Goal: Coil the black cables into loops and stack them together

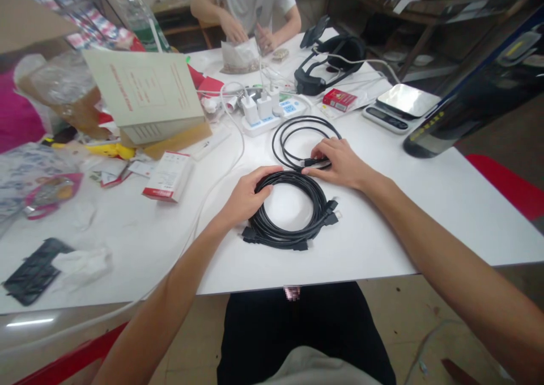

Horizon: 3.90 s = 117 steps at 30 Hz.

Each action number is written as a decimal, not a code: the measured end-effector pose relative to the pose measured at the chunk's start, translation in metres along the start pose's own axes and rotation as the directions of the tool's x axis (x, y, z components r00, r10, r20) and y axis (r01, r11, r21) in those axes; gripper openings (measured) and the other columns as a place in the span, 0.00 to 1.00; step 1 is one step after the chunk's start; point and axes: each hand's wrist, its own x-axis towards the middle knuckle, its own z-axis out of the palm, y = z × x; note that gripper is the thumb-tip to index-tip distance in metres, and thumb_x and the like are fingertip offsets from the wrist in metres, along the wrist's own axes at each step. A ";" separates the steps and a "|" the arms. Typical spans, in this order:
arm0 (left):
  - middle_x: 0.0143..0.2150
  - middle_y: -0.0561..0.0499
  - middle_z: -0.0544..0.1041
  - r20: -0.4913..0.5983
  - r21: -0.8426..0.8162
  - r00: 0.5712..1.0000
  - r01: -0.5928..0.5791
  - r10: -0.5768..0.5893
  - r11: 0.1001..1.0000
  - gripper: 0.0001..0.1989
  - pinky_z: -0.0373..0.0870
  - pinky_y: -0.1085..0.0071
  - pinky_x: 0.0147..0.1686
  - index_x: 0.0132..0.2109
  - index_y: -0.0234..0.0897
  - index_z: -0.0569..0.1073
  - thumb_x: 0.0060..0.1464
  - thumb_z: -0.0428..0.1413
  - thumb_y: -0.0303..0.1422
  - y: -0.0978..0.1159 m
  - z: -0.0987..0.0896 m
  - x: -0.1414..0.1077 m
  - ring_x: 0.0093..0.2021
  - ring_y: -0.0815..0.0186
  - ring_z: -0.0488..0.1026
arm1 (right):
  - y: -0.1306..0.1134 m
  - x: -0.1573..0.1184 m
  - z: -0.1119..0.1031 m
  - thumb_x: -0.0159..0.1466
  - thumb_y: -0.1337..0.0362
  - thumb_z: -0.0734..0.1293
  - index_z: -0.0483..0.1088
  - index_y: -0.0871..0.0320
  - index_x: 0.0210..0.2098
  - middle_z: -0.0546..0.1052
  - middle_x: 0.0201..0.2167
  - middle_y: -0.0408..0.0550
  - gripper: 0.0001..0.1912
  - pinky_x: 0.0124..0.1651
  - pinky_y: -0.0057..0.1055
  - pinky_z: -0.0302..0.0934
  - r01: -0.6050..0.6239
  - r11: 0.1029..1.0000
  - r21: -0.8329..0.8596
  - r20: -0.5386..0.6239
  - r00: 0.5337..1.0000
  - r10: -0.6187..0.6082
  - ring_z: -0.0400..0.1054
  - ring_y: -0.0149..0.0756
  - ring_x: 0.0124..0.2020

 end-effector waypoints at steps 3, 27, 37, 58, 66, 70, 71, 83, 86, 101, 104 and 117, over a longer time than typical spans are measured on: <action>0.63 0.43 0.82 -0.051 -0.089 0.998 0.037 -0.042 0.995 0.19 0.67 0.56 0.72 0.60 0.38 0.81 0.63 0.64 0.32 0.006 0.001 0.000 0.66 0.53 0.77 | -0.003 -0.001 -0.001 0.68 0.32 0.65 0.70 0.57 0.42 0.78 0.44 0.55 0.32 0.54 0.41 0.54 -0.028 1.000 0.001 0.009 1.000 0.028 0.69 0.46 0.46; 0.42 0.49 0.79 -0.396 -0.514 0.873 0.046 -0.284 0.856 0.16 0.72 0.70 0.47 0.44 0.39 0.83 0.54 0.72 0.43 0.010 -0.014 0.007 0.44 0.66 0.76 | 0.004 -0.003 0.001 0.73 0.41 0.61 0.70 0.58 0.50 0.78 0.50 0.61 0.26 0.57 0.47 0.57 -0.109 0.980 -0.166 -0.031 0.994 0.105 0.70 0.53 0.51; 0.41 0.50 0.78 -0.404 -0.474 0.873 0.056 -0.273 0.879 0.15 0.71 0.71 0.43 0.44 0.40 0.82 0.55 0.71 0.43 0.012 -0.015 0.007 0.41 0.67 0.74 | -0.004 -0.006 -0.003 0.77 0.55 0.52 0.69 0.58 0.49 0.78 0.46 0.60 0.18 0.49 0.41 0.60 -0.104 0.979 -0.174 0.001 0.994 0.106 0.71 0.49 0.46; 0.37 0.51 0.75 -0.383 -0.473 0.889 0.043 -0.249 0.880 0.16 0.70 0.72 0.38 0.43 0.37 0.82 0.56 0.70 0.44 -0.003 -0.021 0.015 0.38 0.69 0.72 | -0.018 -0.006 -0.005 0.77 0.40 0.56 0.69 0.57 0.47 0.81 0.47 0.60 0.26 0.36 0.36 0.49 -0.138 0.946 -0.293 0.009 0.989 0.147 0.73 0.48 0.42; 0.37 0.51 0.75 -0.326 -0.524 0.907 0.061 -0.266 0.850 0.18 0.70 0.73 0.37 0.43 0.36 0.81 0.54 0.71 0.44 -0.008 -0.027 0.016 0.36 0.70 0.73 | -0.022 0.006 -0.003 0.77 0.46 0.56 0.71 0.59 0.47 0.81 0.47 0.60 0.23 0.37 0.36 0.53 -0.134 0.899 -0.416 0.082 0.980 0.184 0.74 0.48 0.43; 0.36 0.51 0.75 -0.297 -0.523 0.920 0.066 -0.254 0.850 0.18 0.70 0.73 0.37 0.43 0.35 0.81 0.55 0.71 0.45 -0.009 -0.028 0.016 0.35 0.71 0.72 | -0.017 0.020 -0.005 0.74 0.51 0.60 0.72 0.61 0.47 0.81 0.47 0.63 0.20 0.41 0.38 0.58 -0.182 0.897 -0.402 0.079 0.969 0.232 0.75 0.51 0.44; 0.36 0.51 0.75 -0.294 -0.522 0.923 0.064 -0.250 0.851 0.18 0.70 0.73 0.37 0.43 0.36 0.81 0.55 0.71 0.45 -0.008 -0.028 0.016 0.35 0.70 0.72 | -0.017 0.024 -0.007 0.74 0.51 0.61 0.72 0.61 0.47 0.81 0.47 0.64 0.19 0.42 0.39 0.59 -0.190 0.899 -0.395 0.086 0.966 0.242 0.75 0.51 0.44; 0.35 0.51 0.75 -0.274 -0.535 0.924 0.083 -0.266 0.841 0.16 0.72 0.73 0.37 0.42 0.35 0.81 0.55 0.71 0.43 -0.007 -0.028 0.016 0.35 0.70 0.72 | -0.028 0.092 -0.036 0.57 0.58 0.75 0.76 0.59 0.40 0.81 0.30 0.52 0.15 0.33 0.35 0.65 -0.330 0.913 -0.239 0.413 0.817 0.403 0.73 0.40 0.27; 0.35 0.51 0.75 -0.261 -0.534 0.929 0.089 -0.264 0.841 0.17 0.72 0.72 0.37 0.43 0.35 0.81 0.55 0.71 0.43 -0.007 -0.029 0.017 0.35 0.70 0.72 | -0.034 0.105 -0.037 0.57 0.51 0.76 0.76 0.59 0.28 0.80 0.27 0.55 0.16 0.32 0.38 0.66 -0.294 0.904 -0.310 0.500 0.758 0.418 0.73 0.43 0.28; 0.35 0.51 0.75 -0.249 -0.469 0.936 0.109 -0.250 0.876 0.16 0.72 0.73 0.38 0.43 0.35 0.83 0.58 0.71 0.44 -0.006 -0.030 0.017 0.34 0.70 0.72 | -0.040 0.134 -0.032 0.59 0.48 0.81 0.78 0.63 0.45 0.83 0.36 0.53 0.26 0.37 0.33 0.76 -0.414 0.899 -0.145 0.677 0.621 0.395 0.81 0.45 0.37; 0.34 0.50 0.76 -0.252 -0.475 0.933 0.113 -0.258 0.873 0.15 0.73 0.74 0.37 0.43 0.35 0.83 0.57 0.72 0.42 -0.004 -0.029 0.016 0.33 0.70 0.73 | -0.046 0.136 -0.035 0.61 0.47 0.79 0.78 0.65 0.50 0.84 0.39 0.53 0.29 0.38 0.29 0.74 -0.284 0.932 -0.227 0.679 0.640 0.360 0.81 0.42 0.38; 0.32 0.51 0.76 -0.290 -0.499 0.907 0.128 -0.304 0.857 0.12 0.74 0.75 0.36 0.41 0.34 0.82 0.57 0.71 0.38 0.004 -0.028 0.012 0.31 0.71 0.73 | -0.077 0.128 -0.043 0.65 0.54 0.75 0.80 0.69 0.43 0.82 0.38 0.53 0.20 0.49 0.35 0.72 -0.183 0.944 -0.274 0.690 0.646 0.326 0.79 0.45 0.47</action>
